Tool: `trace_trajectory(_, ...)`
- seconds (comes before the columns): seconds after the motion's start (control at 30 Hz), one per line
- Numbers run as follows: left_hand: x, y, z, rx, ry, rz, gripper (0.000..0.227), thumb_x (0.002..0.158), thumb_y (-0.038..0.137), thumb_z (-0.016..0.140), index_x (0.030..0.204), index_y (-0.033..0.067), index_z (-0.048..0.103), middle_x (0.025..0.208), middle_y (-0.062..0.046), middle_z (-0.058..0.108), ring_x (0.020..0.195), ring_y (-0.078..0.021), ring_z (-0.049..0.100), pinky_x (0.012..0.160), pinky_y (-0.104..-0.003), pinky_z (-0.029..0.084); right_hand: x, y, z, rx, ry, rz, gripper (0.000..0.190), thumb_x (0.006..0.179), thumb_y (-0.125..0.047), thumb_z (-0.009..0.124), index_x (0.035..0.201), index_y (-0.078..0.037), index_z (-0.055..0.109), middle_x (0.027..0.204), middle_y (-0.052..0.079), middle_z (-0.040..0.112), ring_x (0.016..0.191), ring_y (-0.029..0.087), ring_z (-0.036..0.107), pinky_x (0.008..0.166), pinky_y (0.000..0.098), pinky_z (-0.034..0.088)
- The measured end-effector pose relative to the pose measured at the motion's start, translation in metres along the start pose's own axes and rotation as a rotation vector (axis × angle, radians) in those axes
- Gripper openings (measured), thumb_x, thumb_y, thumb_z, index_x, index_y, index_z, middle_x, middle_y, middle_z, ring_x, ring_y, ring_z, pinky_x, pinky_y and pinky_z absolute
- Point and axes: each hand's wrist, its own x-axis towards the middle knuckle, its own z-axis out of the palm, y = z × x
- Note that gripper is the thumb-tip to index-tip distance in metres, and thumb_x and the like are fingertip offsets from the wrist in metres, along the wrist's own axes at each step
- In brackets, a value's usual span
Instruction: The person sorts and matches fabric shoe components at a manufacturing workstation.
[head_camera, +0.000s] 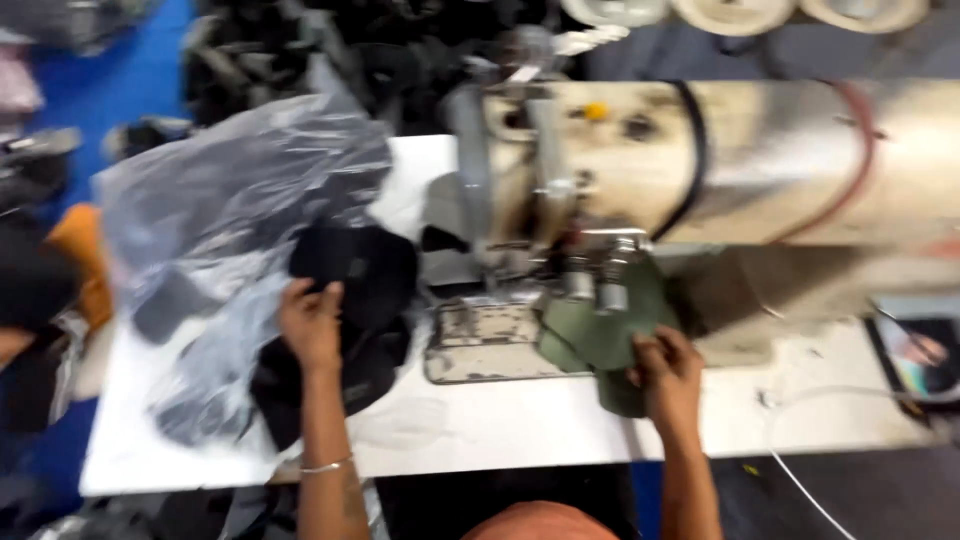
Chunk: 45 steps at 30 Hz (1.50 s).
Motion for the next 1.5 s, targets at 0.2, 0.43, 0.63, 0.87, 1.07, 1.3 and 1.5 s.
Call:
trace_trajectory(0.2, -0.035, -0.003, -0.038, 0.165, 0.133, 0.095, 0.029, 0.083, 0.013, 0.085, 0.105, 0.0048, 0.067, 0.075, -0.004, 0.064, 0.062, -0.0120, 0.057, 0.058, -0.026, 0.048, -0.004, 0.007, 0.003, 0.003, -0.079, 0.017, 0.014, 0.097, -0.010, 0.071, 0.105, 0.001, 0.070, 0.072, -0.005, 0.050, 0.059, 0.004, 0.037, 0.051, 0.0229, 0.028)
trace_trajectory(0.43, -0.058, 0.051, -0.029, 0.548, 0.190, 0.384, 0.016, 0.090, 0.010, 0.080, 0.096, 0.0011, 0.068, 0.082, -0.012, 0.066, 0.068, -0.0244, 0.064, 0.065, -0.035, 0.051, 0.001, 0.006, 0.016, 0.006, -0.058, -0.018, 0.013, 0.098, -0.012, 0.070, 0.106, -0.002, 0.067, 0.072, -0.006, 0.053, 0.056, 0.004, 0.040, 0.049, 0.0224, 0.031)
trace_trajectory(0.63, -0.059, 0.042, -0.030, 0.180, 0.269, 0.423, 0.011, 0.106, 0.012, 0.070, 0.107, 0.0037, 0.063, 0.089, -0.005, 0.063, 0.076, -0.0140, 0.058, 0.070, -0.030, 0.048, 0.000, 0.007, 0.019, -0.045, -0.013, 0.036, 0.012, 0.098, -0.015, 0.069, 0.102, -0.004, 0.069, 0.074, -0.007, 0.054, 0.056, 0.003, 0.039, 0.048, 0.0218, 0.030)
trace_trajectory(0.87, -0.113, 0.071, -0.002, -0.470, -0.035, -0.151, 0.053, 0.092, 0.002, 0.068, 0.141, 0.0100, 0.049, 0.111, -0.002, 0.061, 0.092, -0.0084, 0.062, 0.073, -0.027, 0.052, 0.001, 0.001, 0.014, -0.128, -0.088, 0.046, 0.011, 0.089, -0.014, 0.074, 0.091, -0.006, 0.066, 0.067, -0.007, 0.048, 0.056, 0.004, 0.041, 0.049, 0.0245, 0.031)
trace_trajectory(1.07, -0.179, 0.040, 0.005, -0.364, -0.428, -0.155, 0.045, 0.087, -0.004, 0.072, 0.131, -0.0004, 0.066, 0.119, -0.006, 0.061, 0.097, -0.0096, 0.058, 0.084, -0.025, 0.048, -0.014, 0.000, 0.006, -0.077, -0.143, -0.104, 0.013, 0.095, -0.010, 0.073, 0.094, 0.000, 0.065, 0.077, -0.004, 0.059, 0.069, 0.006, 0.051, 0.062, 0.0227, 0.041)
trace_trajectory(1.3, -0.222, 0.066, 0.033, -0.280, -0.831, -0.380, 0.042, 0.102, 0.019, 0.067, 0.138, -0.0025, 0.070, 0.105, -0.009, 0.061, 0.084, -0.0094, 0.048, 0.075, -0.027, 0.041, -0.095, -0.092, 0.052, -0.370, 0.117, -0.744, 0.028, 0.095, 0.003, 0.057, 0.120, 0.001, 0.069, 0.111, 0.009, 0.057, 0.093, 0.015, 0.056, 0.072, 0.0231, 0.046)
trace_trajectory(1.5, -0.225, 0.097, 0.054, -0.662, -0.816, -0.440, 0.041, 0.095, 0.026, 0.064, 0.126, -0.0006, 0.062, 0.117, -0.009, 0.069, 0.104, -0.0125, 0.065, 0.092, -0.031, 0.053, -0.112, -0.057, 0.075, -0.800, -0.335, -1.132, 0.050, 0.067, -0.005, 0.073, 0.116, -0.015, 0.076, 0.110, 0.010, 0.059, 0.100, 0.030, 0.055, 0.091, 0.0473, 0.042)
